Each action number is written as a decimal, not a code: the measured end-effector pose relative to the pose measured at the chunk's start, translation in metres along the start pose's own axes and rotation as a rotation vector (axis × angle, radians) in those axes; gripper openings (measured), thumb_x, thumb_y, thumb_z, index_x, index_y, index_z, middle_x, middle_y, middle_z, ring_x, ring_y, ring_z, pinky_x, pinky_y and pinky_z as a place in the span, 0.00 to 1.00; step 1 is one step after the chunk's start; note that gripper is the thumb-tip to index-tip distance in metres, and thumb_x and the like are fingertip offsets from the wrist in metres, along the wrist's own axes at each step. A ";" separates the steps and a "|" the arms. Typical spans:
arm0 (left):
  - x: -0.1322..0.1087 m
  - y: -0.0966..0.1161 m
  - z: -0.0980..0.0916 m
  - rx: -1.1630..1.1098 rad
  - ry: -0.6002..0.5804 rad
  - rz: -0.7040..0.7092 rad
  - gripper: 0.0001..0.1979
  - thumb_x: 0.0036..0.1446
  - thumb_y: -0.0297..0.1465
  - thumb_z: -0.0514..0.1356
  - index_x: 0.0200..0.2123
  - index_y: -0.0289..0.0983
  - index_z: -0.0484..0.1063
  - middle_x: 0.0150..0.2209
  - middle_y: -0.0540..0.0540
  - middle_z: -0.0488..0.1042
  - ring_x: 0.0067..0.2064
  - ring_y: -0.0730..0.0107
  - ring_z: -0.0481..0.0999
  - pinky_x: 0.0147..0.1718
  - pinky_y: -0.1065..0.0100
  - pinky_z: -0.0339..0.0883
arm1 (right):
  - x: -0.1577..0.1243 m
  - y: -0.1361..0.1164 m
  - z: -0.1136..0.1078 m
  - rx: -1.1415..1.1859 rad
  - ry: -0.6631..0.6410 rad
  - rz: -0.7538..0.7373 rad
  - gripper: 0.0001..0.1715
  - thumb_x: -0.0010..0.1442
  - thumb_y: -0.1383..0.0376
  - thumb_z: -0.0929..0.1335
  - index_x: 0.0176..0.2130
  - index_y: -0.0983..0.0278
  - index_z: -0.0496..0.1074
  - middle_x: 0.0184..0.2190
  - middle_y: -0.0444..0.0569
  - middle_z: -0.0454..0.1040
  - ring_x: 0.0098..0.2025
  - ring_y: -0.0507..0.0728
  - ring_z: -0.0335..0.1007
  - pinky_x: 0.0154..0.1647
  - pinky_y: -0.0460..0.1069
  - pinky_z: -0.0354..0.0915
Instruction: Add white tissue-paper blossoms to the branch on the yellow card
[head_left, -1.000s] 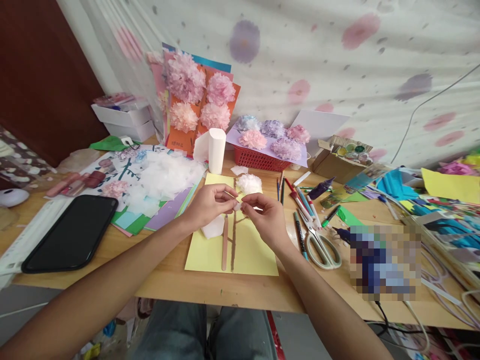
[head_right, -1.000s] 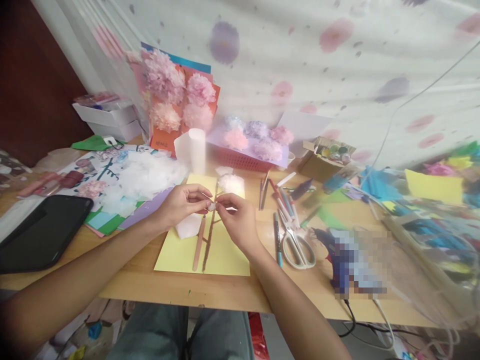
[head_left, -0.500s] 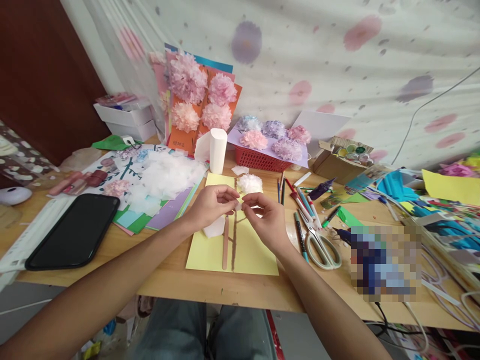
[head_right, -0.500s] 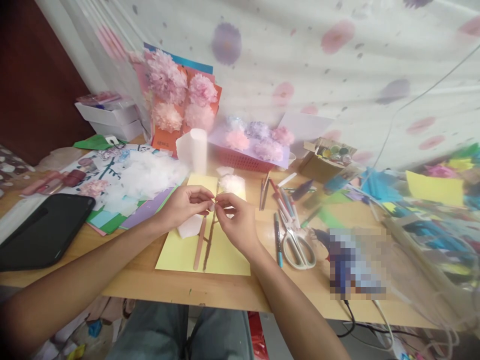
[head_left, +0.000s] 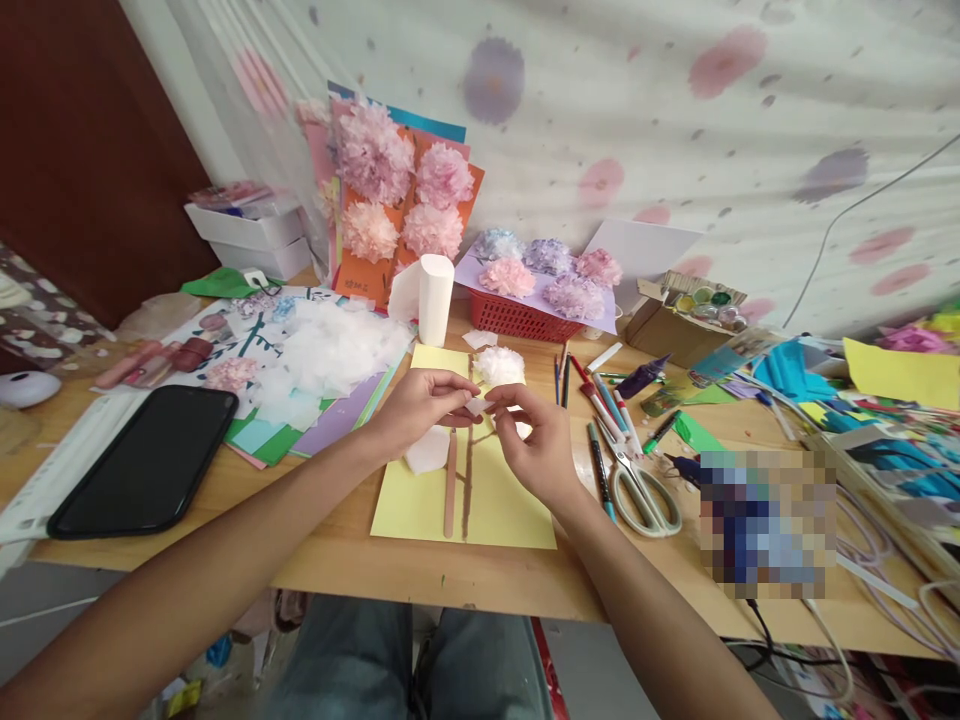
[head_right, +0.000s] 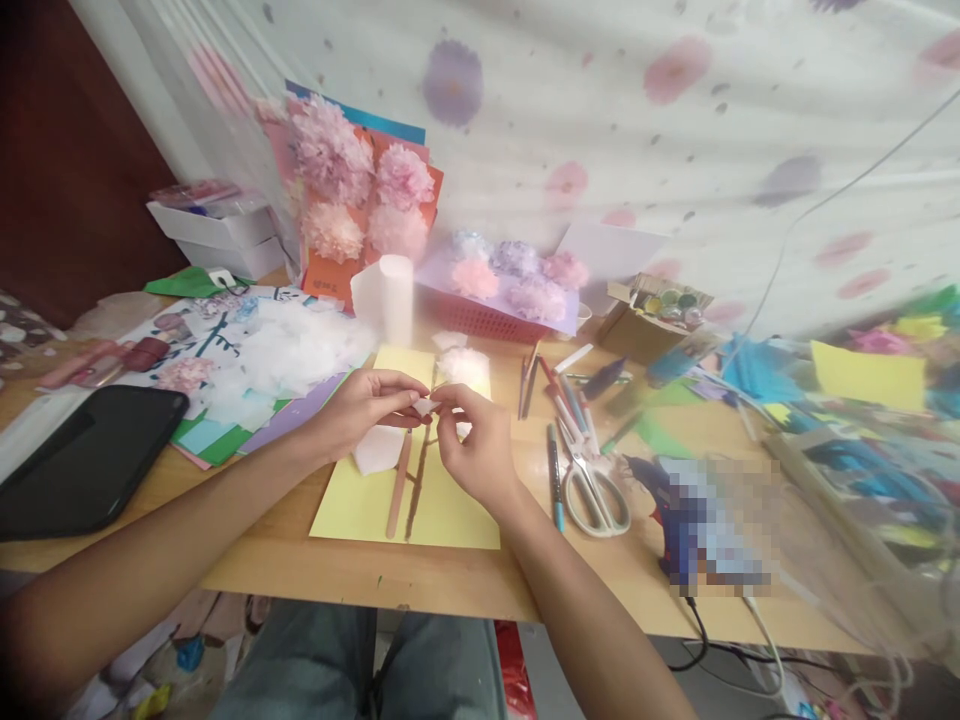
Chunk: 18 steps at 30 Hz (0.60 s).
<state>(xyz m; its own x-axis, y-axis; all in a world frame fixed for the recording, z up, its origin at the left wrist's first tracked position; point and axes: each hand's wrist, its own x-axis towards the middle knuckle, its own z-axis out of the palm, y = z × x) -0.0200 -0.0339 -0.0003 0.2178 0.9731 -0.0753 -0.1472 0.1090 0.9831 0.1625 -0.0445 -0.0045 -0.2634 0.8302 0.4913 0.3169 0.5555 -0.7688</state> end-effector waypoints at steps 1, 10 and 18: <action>0.000 0.000 0.000 -0.007 -0.005 -0.001 0.14 0.50 0.35 0.71 0.37 0.32 0.79 0.35 0.43 0.82 0.37 0.64 0.83 0.46 0.59 0.79 | 0.000 -0.001 0.000 -0.026 -0.003 -0.030 0.11 0.61 0.69 0.65 0.40 0.59 0.75 0.35 0.46 0.79 0.37 0.55 0.77 0.39 0.51 0.75; 0.002 -0.006 -0.001 0.055 0.003 0.076 0.17 0.48 0.36 0.73 0.39 0.33 0.79 0.37 0.42 0.83 0.42 0.60 0.84 0.47 0.58 0.79 | 0.002 0.003 0.005 0.209 0.007 0.219 0.13 0.58 0.58 0.73 0.42 0.61 0.76 0.35 0.49 0.80 0.38 0.57 0.78 0.35 0.49 0.76; -0.001 -0.003 0.005 0.156 0.056 0.087 0.12 0.50 0.32 0.71 0.37 0.34 0.79 0.34 0.43 0.82 0.37 0.64 0.82 0.39 0.63 0.79 | 0.000 0.007 0.010 0.088 0.090 0.146 0.05 0.60 0.63 0.71 0.38 0.60 0.76 0.32 0.46 0.79 0.35 0.55 0.77 0.37 0.51 0.76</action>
<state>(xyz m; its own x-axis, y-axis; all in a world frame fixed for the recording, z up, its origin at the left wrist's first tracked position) -0.0147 -0.0364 -0.0022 0.1561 0.9877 0.0060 -0.0103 -0.0045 0.9999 0.1559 -0.0417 -0.0138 -0.1368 0.9048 0.4032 0.2637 0.4256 -0.8657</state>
